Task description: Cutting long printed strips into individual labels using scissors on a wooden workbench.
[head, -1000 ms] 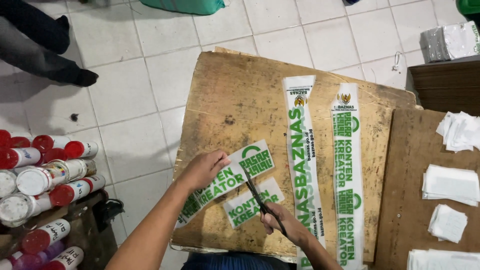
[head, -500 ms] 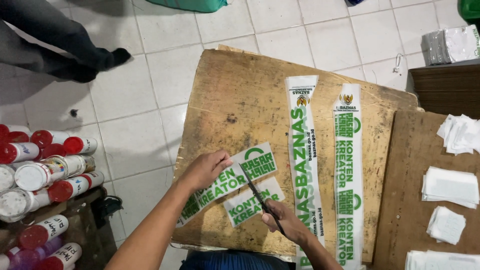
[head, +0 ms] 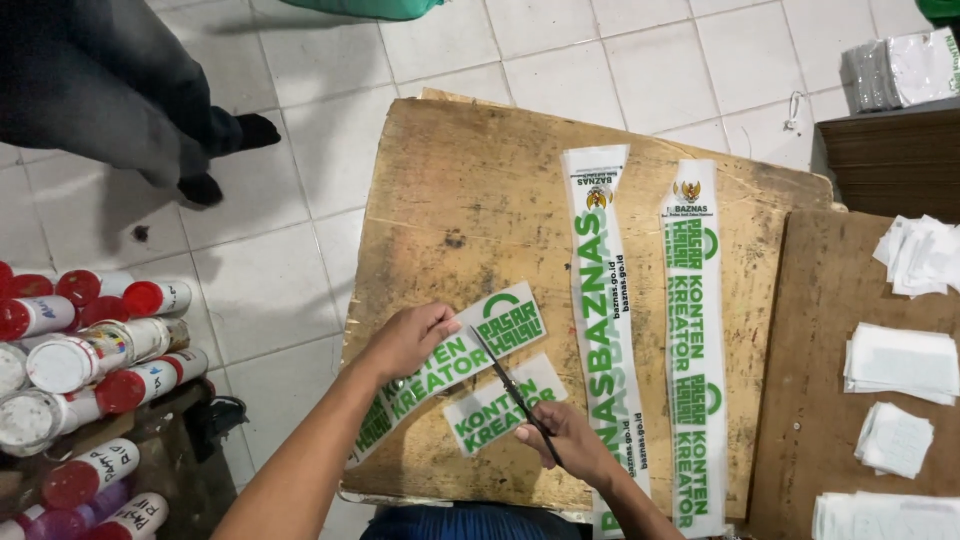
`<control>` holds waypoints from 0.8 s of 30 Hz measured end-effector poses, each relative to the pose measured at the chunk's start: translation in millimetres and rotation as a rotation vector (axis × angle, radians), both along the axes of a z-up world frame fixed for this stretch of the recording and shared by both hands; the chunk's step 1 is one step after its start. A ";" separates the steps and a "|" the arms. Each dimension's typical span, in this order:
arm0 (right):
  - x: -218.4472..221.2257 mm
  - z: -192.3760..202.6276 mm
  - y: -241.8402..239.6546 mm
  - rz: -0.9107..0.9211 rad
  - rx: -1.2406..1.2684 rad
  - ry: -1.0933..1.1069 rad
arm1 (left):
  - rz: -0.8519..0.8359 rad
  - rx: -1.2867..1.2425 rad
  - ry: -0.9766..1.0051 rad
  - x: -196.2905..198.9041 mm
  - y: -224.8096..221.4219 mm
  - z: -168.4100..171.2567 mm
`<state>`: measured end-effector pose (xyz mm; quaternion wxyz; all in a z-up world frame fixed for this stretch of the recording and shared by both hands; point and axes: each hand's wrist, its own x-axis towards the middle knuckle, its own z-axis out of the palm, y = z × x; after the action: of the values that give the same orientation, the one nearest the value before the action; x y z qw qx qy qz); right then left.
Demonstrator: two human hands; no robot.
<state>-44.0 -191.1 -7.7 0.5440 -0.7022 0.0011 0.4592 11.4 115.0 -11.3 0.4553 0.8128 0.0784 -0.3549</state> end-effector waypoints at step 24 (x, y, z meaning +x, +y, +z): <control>31.5 10.1 37.3 -0.105 -0.040 0.028 | -0.050 -0.078 -0.037 0.5 -1.2 13.2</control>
<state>-12.5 -153.7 2.4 0.5530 -0.7054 0.0547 0.4399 11.9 113.8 1.9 0.4789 0.8025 0.0356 -0.3540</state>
